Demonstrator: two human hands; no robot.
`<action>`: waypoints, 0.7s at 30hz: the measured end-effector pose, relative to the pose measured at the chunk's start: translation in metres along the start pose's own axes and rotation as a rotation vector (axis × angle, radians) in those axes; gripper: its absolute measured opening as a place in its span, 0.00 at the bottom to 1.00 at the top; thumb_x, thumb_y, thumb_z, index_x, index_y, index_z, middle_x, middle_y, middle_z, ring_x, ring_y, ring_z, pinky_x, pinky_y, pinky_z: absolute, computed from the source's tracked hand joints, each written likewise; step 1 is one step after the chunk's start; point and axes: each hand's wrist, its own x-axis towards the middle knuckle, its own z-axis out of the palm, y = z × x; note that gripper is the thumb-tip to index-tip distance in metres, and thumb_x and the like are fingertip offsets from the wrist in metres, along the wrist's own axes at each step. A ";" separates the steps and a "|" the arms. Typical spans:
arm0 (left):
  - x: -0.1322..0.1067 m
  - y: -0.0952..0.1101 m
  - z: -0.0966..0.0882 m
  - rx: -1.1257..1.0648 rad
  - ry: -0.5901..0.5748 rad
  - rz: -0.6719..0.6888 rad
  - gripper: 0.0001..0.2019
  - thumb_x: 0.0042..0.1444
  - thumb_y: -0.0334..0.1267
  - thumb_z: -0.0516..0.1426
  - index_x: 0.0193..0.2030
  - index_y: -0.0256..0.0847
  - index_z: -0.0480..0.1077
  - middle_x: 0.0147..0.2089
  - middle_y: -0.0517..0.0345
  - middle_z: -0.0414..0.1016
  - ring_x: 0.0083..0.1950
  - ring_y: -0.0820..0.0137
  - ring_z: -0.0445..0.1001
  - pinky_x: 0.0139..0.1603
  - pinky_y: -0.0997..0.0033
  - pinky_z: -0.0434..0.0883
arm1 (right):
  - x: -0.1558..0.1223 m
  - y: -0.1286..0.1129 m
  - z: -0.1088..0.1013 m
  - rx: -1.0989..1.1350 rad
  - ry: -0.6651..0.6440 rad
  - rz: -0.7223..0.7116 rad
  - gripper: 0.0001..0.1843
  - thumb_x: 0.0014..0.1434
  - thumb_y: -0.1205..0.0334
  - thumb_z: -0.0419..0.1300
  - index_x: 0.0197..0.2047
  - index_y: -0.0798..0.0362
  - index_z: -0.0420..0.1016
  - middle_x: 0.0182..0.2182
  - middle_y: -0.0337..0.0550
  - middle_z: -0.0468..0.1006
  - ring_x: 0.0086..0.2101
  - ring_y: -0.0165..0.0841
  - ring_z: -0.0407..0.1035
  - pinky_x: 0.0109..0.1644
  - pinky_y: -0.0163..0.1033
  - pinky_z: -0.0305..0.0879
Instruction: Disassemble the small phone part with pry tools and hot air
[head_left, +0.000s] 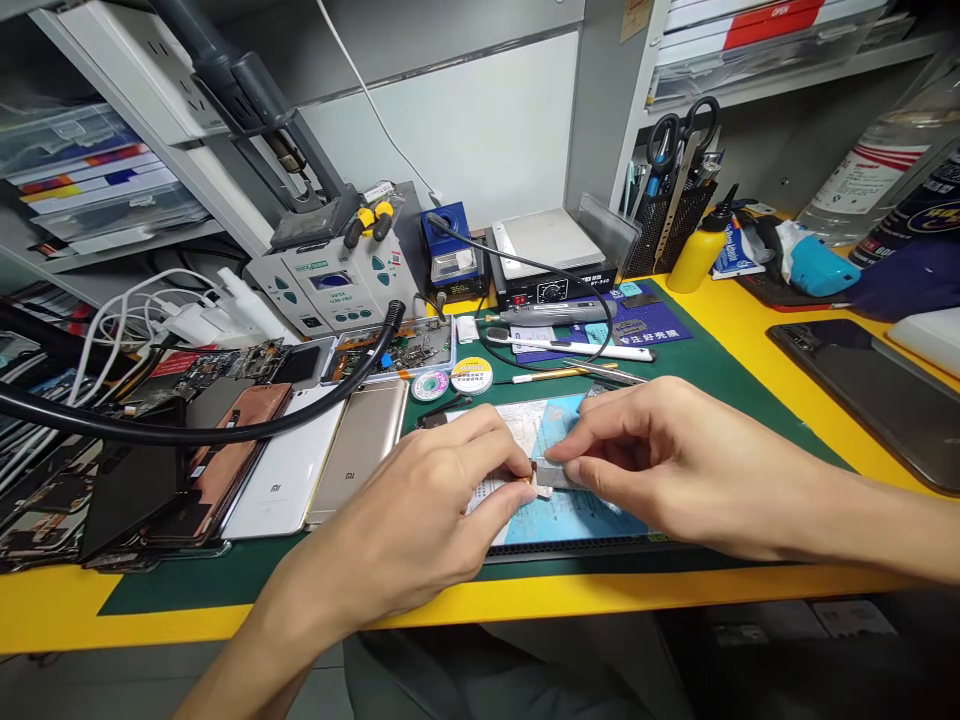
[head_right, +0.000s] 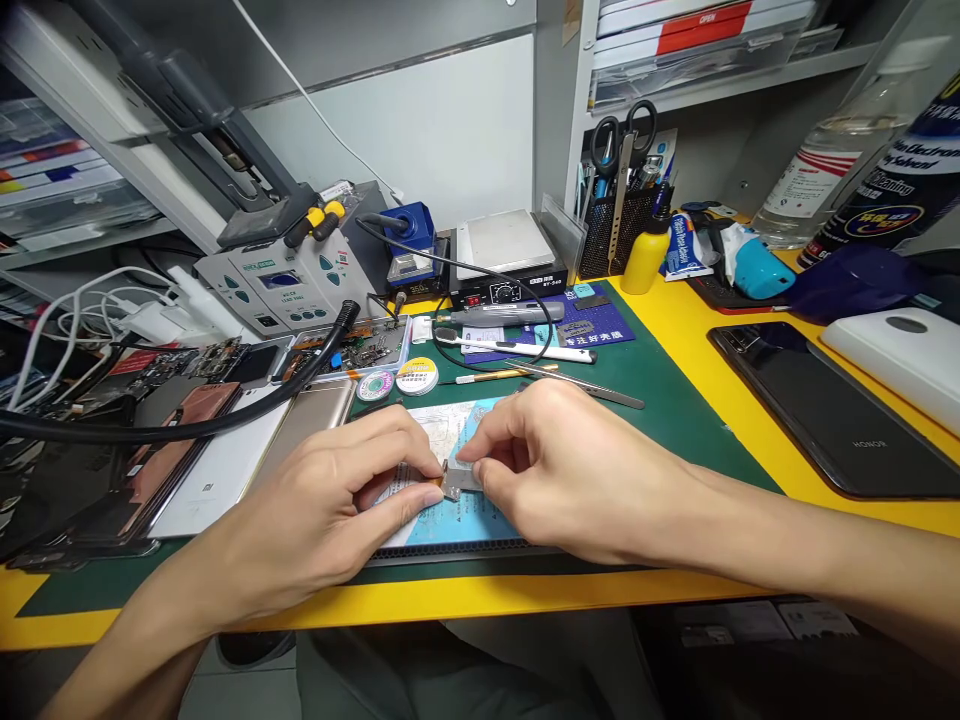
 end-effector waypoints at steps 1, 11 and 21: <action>0.000 0.000 0.000 0.000 -0.003 0.000 0.02 0.66 0.35 0.56 0.43 0.45 0.70 0.43 0.65 0.71 0.44 0.75 0.69 0.44 0.72 0.62 | 0.000 0.000 0.000 0.006 -0.001 -0.005 0.13 0.60 0.63 0.57 0.38 0.51 0.85 0.27 0.38 0.78 0.26 0.30 0.66 0.27 0.34 0.58; -0.001 -0.001 -0.001 0.009 -0.013 0.006 0.02 0.66 0.35 0.56 0.42 0.45 0.70 0.42 0.64 0.71 0.42 0.74 0.68 0.43 0.72 0.62 | -0.004 -0.002 0.003 0.028 0.017 -0.012 0.13 0.59 0.64 0.57 0.38 0.54 0.85 0.27 0.40 0.79 0.26 0.30 0.67 0.26 0.34 0.56; -0.001 0.000 -0.001 0.017 -0.007 0.023 0.02 0.66 0.34 0.56 0.42 0.44 0.70 0.42 0.62 0.71 0.42 0.73 0.68 0.43 0.72 0.62 | -0.007 -0.004 0.005 -0.045 0.060 -0.062 0.13 0.59 0.64 0.57 0.36 0.52 0.85 0.24 0.37 0.77 0.24 0.29 0.63 0.25 0.35 0.53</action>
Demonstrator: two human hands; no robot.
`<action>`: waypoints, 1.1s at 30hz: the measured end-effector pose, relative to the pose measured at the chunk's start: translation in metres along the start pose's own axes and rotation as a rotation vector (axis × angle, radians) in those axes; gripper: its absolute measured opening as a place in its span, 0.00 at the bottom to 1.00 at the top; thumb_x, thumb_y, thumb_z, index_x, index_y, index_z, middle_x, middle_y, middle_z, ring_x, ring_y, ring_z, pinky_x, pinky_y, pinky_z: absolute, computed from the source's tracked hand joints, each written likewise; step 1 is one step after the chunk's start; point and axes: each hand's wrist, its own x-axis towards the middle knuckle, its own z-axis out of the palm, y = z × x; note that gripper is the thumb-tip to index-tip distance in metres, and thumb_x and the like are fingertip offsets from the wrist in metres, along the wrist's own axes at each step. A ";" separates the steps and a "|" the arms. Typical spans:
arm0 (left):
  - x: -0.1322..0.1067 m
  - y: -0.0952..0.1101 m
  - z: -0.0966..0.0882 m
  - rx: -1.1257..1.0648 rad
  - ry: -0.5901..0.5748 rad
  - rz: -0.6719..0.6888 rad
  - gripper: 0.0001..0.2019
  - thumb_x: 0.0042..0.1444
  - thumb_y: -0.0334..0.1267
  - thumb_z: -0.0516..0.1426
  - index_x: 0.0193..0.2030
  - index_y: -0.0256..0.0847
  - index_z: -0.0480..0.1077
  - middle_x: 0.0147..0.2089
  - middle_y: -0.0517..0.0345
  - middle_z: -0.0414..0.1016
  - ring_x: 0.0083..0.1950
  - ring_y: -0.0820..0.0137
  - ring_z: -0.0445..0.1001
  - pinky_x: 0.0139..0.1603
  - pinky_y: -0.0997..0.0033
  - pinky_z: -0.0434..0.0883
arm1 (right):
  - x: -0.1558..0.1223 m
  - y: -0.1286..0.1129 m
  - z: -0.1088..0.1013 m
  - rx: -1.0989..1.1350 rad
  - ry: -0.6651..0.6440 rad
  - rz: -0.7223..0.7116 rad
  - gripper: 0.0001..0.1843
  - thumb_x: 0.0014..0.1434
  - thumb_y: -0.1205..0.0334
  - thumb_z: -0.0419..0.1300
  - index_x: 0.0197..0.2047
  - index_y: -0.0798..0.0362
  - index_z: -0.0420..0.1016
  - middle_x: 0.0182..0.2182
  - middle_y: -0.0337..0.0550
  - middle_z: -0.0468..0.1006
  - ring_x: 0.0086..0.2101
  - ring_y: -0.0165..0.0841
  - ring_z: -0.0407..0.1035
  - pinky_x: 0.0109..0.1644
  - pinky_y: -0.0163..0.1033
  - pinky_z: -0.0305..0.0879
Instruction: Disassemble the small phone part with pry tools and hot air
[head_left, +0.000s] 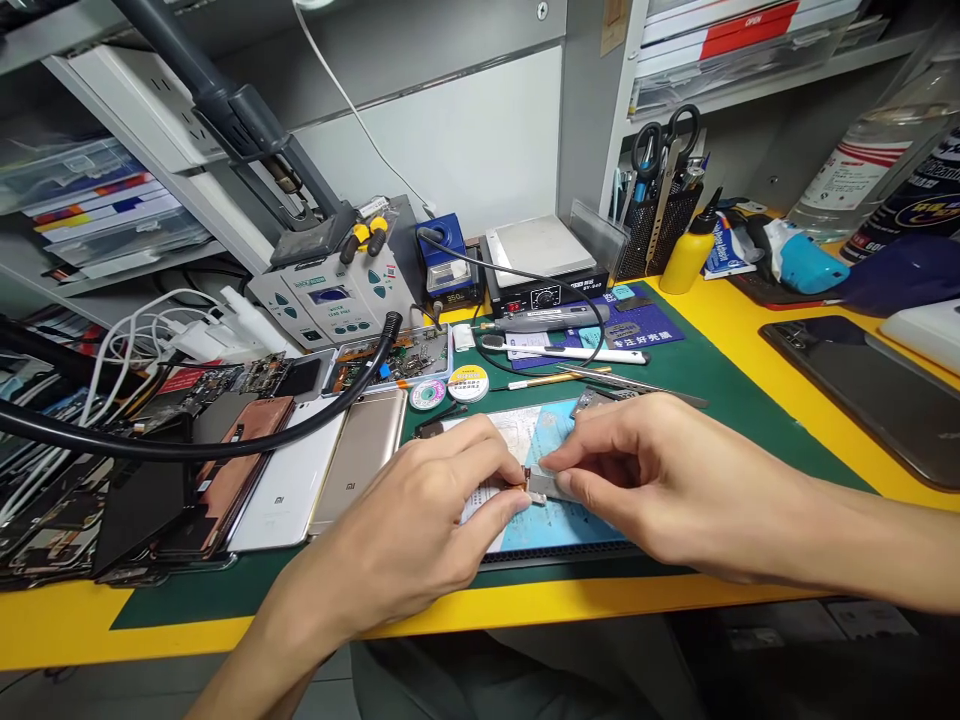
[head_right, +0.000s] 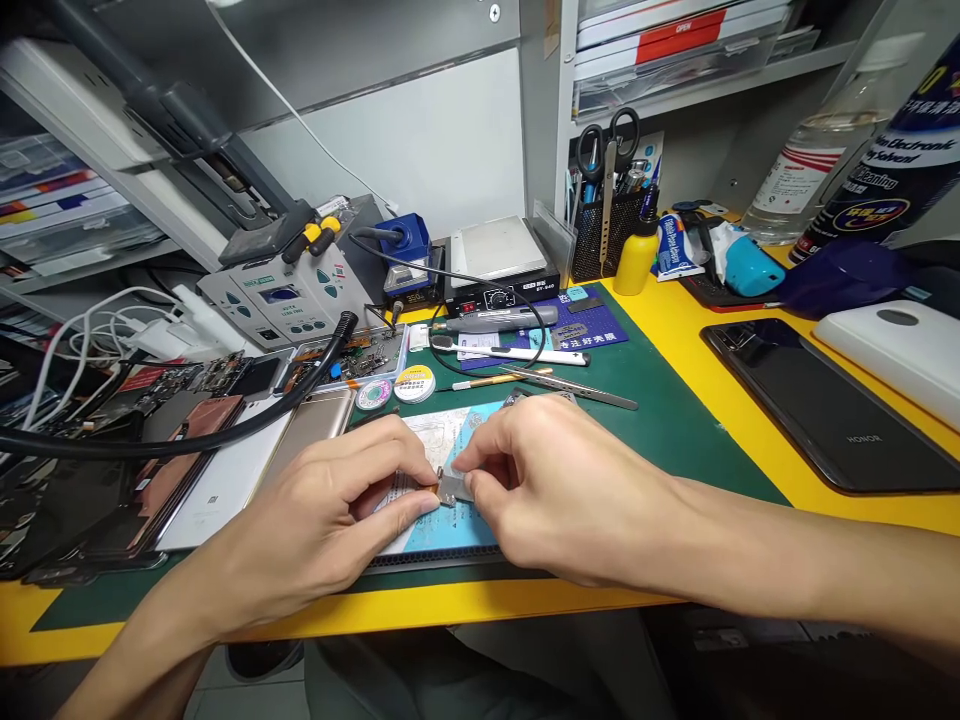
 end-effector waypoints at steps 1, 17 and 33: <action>0.000 0.000 0.000 -0.003 -0.003 0.000 0.02 0.66 0.34 0.56 0.43 0.44 0.70 0.42 0.62 0.71 0.43 0.73 0.68 0.43 0.72 0.62 | 0.000 -0.001 0.000 -0.007 0.004 -0.003 0.13 0.59 0.64 0.57 0.35 0.52 0.85 0.24 0.38 0.77 0.24 0.29 0.63 0.25 0.35 0.52; 0.001 0.003 0.001 0.009 0.008 -0.027 0.01 0.66 0.35 0.56 0.41 0.44 0.69 0.41 0.63 0.71 0.41 0.73 0.68 0.41 0.70 0.61 | -0.001 -0.004 0.005 -0.012 0.012 -0.011 0.12 0.60 0.64 0.57 0.32 0.51 0.83 0.22 0.38 0.76 0.23 0.29 0.62 0.26 0.35 0.53; -0.001 0.000 0.005 -0.025 0.042 -0.027 0.02 0.65 0.34 0.57 0.43 0.45 0.70 0.43 0.65 0.72 0.45 0.74 0.69 0.45 0.73 0.62 | 0.008 -0.002 -0.011 0.315 -0.106 0.252 0.11 0.59 0.59 0.61 0.38 0.55 0.84 0.13 0.32 0.63 0.15 0.24 0.54 0.16 0.29 0.49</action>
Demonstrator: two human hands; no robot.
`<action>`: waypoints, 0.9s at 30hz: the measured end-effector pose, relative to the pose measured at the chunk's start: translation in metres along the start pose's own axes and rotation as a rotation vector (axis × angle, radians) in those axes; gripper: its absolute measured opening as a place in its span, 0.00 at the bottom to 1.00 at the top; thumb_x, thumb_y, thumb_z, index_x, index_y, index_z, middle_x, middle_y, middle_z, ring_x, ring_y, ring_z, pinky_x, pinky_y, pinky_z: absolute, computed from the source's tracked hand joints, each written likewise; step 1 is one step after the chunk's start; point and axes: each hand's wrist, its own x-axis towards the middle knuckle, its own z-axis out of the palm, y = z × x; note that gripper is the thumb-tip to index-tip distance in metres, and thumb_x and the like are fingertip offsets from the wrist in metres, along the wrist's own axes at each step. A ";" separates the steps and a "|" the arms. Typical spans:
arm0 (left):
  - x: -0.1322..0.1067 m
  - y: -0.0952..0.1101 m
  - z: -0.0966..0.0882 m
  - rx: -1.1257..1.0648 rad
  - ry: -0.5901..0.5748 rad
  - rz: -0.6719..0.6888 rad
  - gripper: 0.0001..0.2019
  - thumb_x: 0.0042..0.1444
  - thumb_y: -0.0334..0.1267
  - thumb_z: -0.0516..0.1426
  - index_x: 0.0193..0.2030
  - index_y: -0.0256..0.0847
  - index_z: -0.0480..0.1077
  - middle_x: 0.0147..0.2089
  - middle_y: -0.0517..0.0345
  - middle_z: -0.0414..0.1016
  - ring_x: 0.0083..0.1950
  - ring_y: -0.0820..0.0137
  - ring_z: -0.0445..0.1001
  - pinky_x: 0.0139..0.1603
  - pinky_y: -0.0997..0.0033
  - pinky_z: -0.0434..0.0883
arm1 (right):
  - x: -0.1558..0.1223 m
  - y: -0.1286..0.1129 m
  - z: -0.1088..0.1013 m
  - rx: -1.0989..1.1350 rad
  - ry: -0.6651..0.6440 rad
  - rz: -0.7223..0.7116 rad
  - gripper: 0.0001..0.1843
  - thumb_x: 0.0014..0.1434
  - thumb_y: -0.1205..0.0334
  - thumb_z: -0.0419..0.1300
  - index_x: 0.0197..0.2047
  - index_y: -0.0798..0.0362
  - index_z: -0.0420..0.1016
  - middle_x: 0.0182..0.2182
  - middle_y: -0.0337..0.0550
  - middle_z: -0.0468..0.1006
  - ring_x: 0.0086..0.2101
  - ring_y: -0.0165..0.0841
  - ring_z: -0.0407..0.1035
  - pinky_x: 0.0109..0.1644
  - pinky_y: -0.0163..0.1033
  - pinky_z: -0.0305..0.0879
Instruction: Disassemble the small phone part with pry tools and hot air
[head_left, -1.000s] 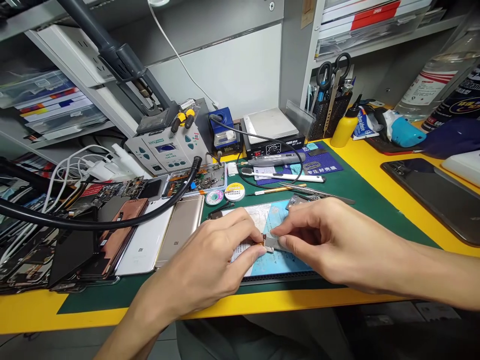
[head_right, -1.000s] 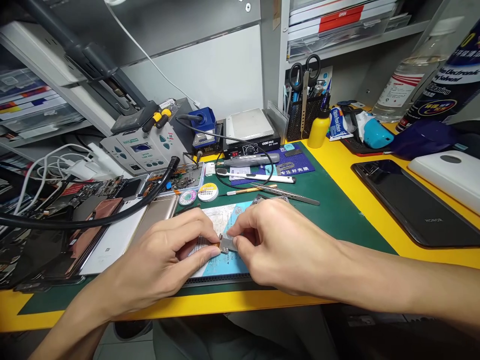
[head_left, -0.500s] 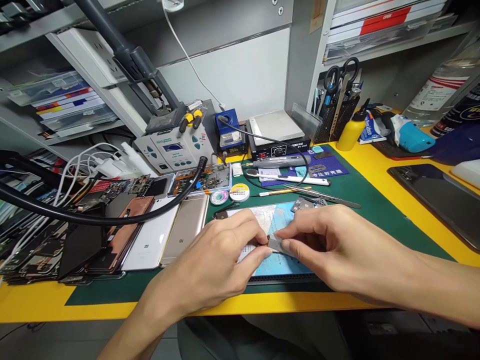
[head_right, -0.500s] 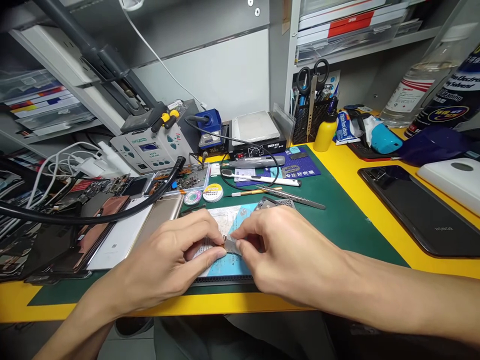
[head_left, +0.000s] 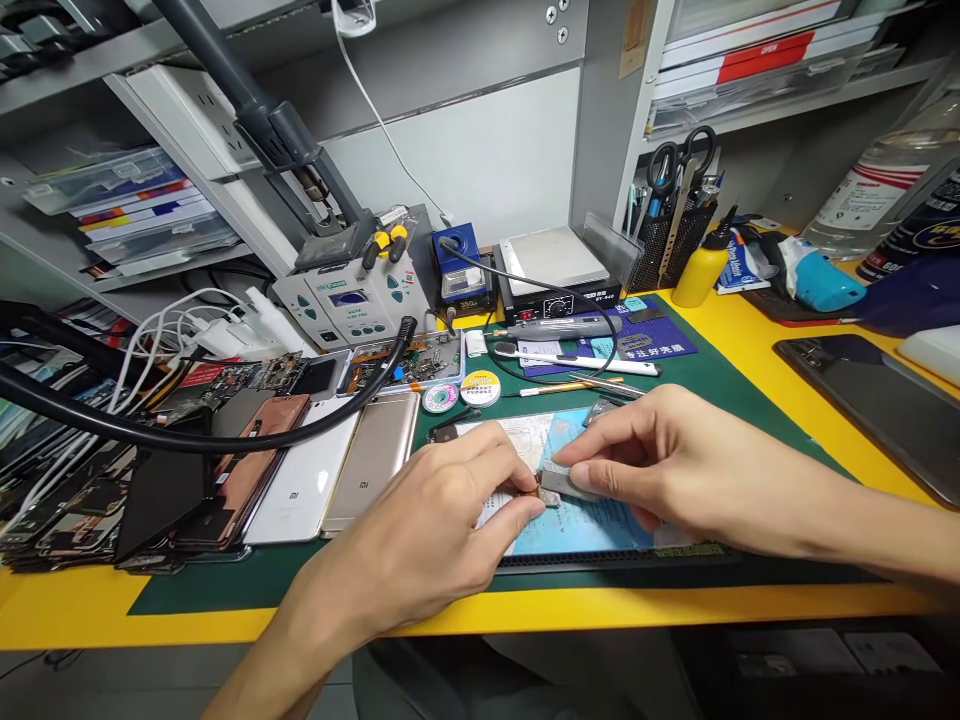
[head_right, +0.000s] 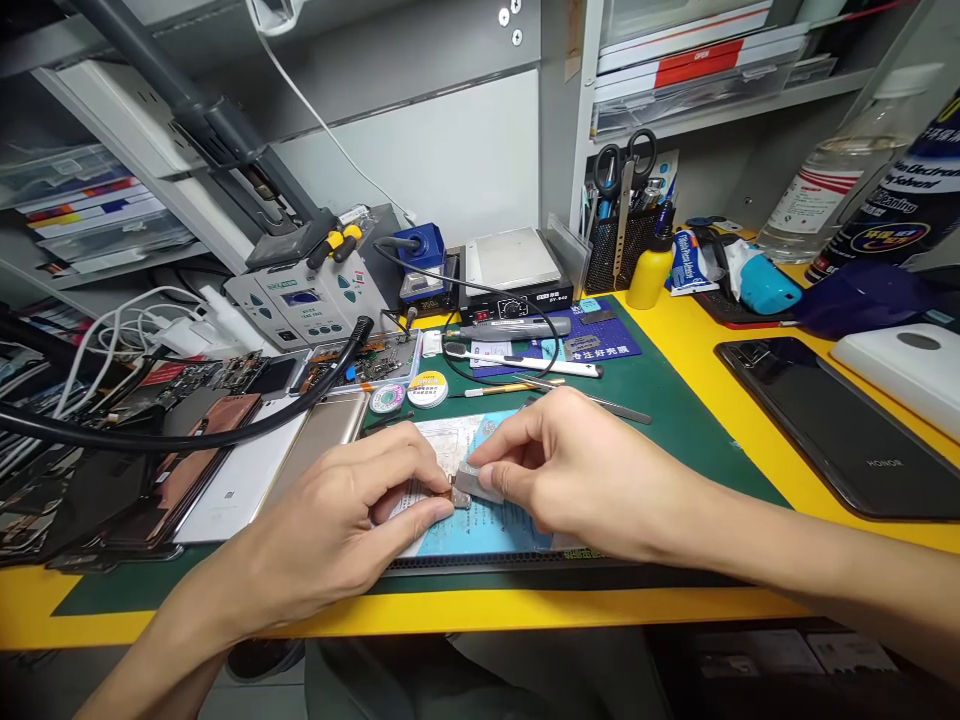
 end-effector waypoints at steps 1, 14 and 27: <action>0.000 0.000 0.000 -0.001 0.004 0.003 0.03 0.65 0.34 0.57 0.43 0.45 0.70 0.43 0.65 0.72 0.44 0.75 0.69 0.46 0.73 0.62 | 0.000 0.001 0.000 -0.008 0.005 0.006 0.11 0.59 0.59 0.61 0.39 0.54 0.84 0.13 0.32 0.63 0.14 0.24 0.54 0.16 0.29 0.49; -0.002 0.000 0.000 0.007 0.011 -0.009 0.02 0.66 0.34 0.57 0.42 0.45 0.70 0.42 0.65 0.71 0.44 0.75 0.68 0.44 0.73 0.62 | 0.002 0.015 0.006 -0.165 0.064 -0.171 0.14 0.64 0.57 0.57 0.38 0.48 0.85 0.20 0.34 0.68 0.21 0.25 0.54 0.21 0.33 0.48; -0.001 0.000 0.001 0.026 0.008 0.010 0.01 0.66 0.35 0.56 0.42 0.44 0.69 0.41 0.64 0.71 0.42 0.75 0.68 0.42 0.72 0.61 | -0.001 0.015 0.011 -0.182 0.110 -0.232 0.12 0.60 0.62 0.58 0.34 0.50 0.84 0.22 0.36 0.70 0.22 0.27 0.60 0.22 0.34 0.52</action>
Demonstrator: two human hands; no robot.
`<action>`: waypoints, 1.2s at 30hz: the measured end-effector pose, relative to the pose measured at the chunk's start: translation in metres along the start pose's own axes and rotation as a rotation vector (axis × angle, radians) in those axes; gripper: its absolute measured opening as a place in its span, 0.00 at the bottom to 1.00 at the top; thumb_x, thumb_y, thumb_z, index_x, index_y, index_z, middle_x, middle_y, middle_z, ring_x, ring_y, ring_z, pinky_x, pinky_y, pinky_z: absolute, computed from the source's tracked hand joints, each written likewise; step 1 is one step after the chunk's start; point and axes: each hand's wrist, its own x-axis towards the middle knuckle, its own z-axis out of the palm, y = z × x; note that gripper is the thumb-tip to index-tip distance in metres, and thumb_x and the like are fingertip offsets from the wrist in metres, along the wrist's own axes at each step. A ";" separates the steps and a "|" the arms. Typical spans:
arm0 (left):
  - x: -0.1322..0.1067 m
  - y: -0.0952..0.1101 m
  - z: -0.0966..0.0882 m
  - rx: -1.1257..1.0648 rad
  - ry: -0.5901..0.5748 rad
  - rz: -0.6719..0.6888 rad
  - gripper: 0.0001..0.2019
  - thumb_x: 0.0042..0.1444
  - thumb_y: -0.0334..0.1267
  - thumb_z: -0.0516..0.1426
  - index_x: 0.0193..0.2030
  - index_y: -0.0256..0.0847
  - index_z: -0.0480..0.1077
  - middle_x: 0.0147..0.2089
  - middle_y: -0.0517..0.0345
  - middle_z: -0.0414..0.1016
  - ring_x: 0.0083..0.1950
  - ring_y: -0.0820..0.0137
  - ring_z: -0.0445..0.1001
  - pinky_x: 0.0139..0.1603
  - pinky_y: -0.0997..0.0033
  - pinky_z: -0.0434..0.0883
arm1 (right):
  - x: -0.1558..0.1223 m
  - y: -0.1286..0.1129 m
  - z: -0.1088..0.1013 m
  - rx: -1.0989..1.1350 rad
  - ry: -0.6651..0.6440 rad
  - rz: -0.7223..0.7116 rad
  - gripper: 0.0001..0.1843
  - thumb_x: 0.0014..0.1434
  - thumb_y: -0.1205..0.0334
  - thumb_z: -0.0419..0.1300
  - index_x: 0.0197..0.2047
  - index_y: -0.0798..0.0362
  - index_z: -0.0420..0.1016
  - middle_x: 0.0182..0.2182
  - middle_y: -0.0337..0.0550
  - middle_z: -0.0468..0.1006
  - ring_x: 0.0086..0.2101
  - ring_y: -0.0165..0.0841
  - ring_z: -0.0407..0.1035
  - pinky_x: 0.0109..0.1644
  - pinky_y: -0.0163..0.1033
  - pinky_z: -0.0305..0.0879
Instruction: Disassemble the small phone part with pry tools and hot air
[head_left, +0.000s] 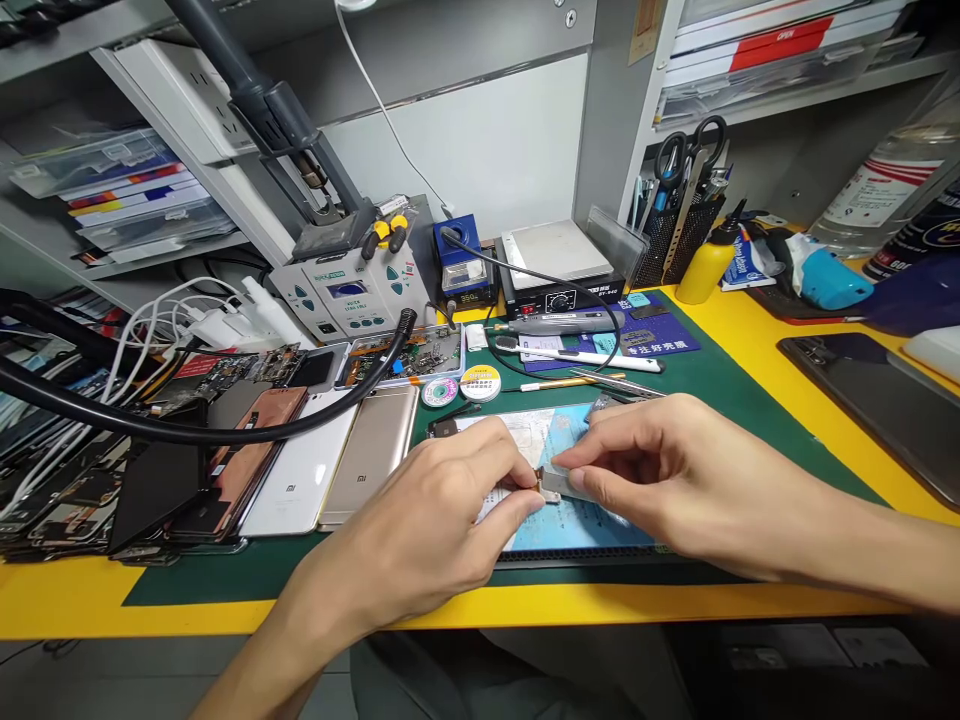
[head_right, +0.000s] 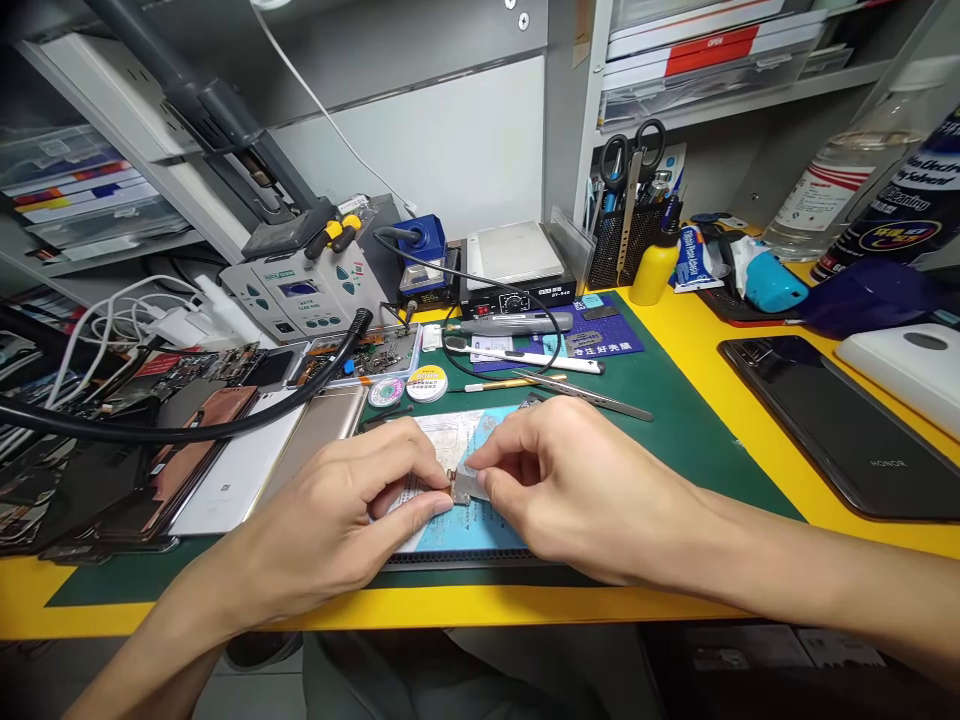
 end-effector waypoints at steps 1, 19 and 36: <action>0.000 0.000 0.000 0.002 -0.001 -0.002 0.01 0.66 0.35 0.56 0.42 0.44 0.69 0.41 0.64 0.71 0.42 0.75 0.68 0.42 0.72 0.61 | 0.000 0.001 0.001 -0.004 0.005 -0.002 0.11 0.60 0.62 0.58 0.34 0.50 0.84 0.21 0.35 0.69 0.22 0.27 0.59 0.22 0.34 0.52; -0.006 0.008 0.008 0.023 0.070 -0.067 0.03 0.65 0.35 0.55 0.39 0.43 0.69 0.38 0.63 0.71 0.40 0.73 0.68 0.39 0.69 0.61 | -0.004 -0.005 0.009 -0.085 0.104 -0.090 0.10 0.58 0.67 0.60 0.35 0.49 0.84 0.21 0.33 0.74 0.22 0.25 0.62 0.24 0.30 0.55; -0.003 0.021 0.014 0.022 0.142 -0.229 0.05 0.62 0.37 0.56 0.35 0.43 0.71 0.35 0.61 0.71 0.34 0.71 0.70 0.33 0.68 0.61 | -0.001 -0.001 0.006 -0.053 0.114 -0.022 0.12 0.63 0.60 0.58 0.34 0.53 0.81 0.22 0.36 0.72 0.22 0.26 0.61 0.24 0.32 0.56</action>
